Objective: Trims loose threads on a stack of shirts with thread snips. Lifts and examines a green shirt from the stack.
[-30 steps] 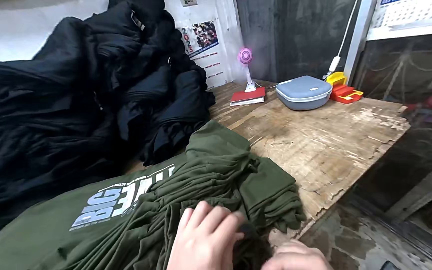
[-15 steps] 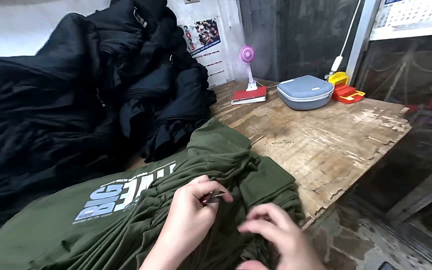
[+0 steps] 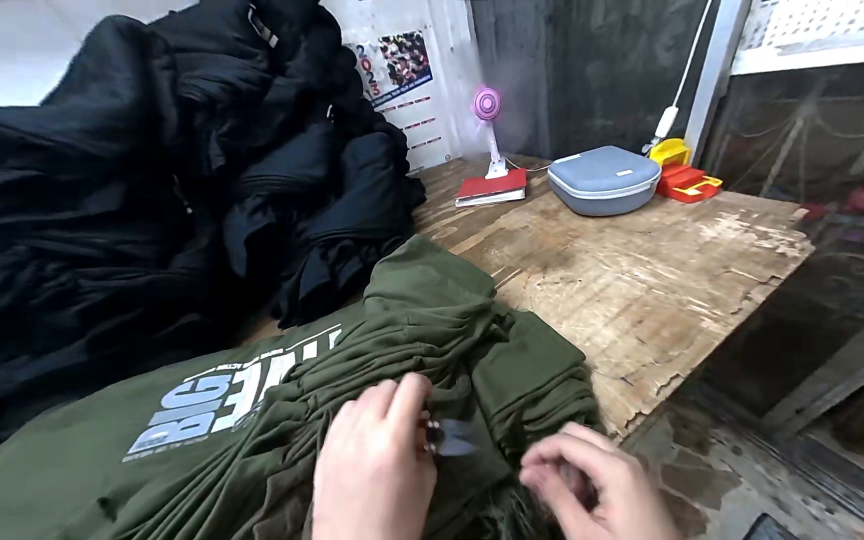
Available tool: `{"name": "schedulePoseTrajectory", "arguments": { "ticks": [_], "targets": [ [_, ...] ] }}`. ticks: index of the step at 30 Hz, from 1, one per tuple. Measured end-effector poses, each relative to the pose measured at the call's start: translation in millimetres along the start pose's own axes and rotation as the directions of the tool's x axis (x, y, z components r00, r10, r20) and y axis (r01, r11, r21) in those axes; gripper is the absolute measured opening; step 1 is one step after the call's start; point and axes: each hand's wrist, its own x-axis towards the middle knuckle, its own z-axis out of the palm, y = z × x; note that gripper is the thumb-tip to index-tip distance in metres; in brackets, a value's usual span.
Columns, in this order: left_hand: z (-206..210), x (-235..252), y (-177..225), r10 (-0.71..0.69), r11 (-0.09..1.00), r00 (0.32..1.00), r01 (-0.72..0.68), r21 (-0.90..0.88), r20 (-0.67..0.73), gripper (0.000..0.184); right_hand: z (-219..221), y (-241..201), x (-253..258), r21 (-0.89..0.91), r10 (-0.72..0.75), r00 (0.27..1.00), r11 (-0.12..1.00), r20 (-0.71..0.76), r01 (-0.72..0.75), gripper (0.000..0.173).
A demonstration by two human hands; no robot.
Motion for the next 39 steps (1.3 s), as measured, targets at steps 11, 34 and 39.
{"name": "schedulePoseTrajectory", "arguments": {
  "ticks": [11,34,39],
  "targets": [
    [-0.1,-2.8,7.5,0.256,0.959,0.938,-0.217,-0.18,0.234,0.016,46.5,15.6,8.5,0.245,-0.041,0.904,0.956,-0.425,0.158,0.005],
    [-13.4,-17.8,-46.0,0.328,0.883,0.875,-0.15,-0.444,0.356,0.017,1.5,-2.9,-28.0,-0.255,-0.254,0.967,0.936,-0.01,0.243,0.029],
    [-7.7,-12.0,-58.9,0.257,0.803,0.916,-0.025,-0.595,0.308,0.011,48.3,-14.5,-8.0,-0.374,-0.356,0.878,0.899,-0.321,0.228,0.027]
  ]
}}
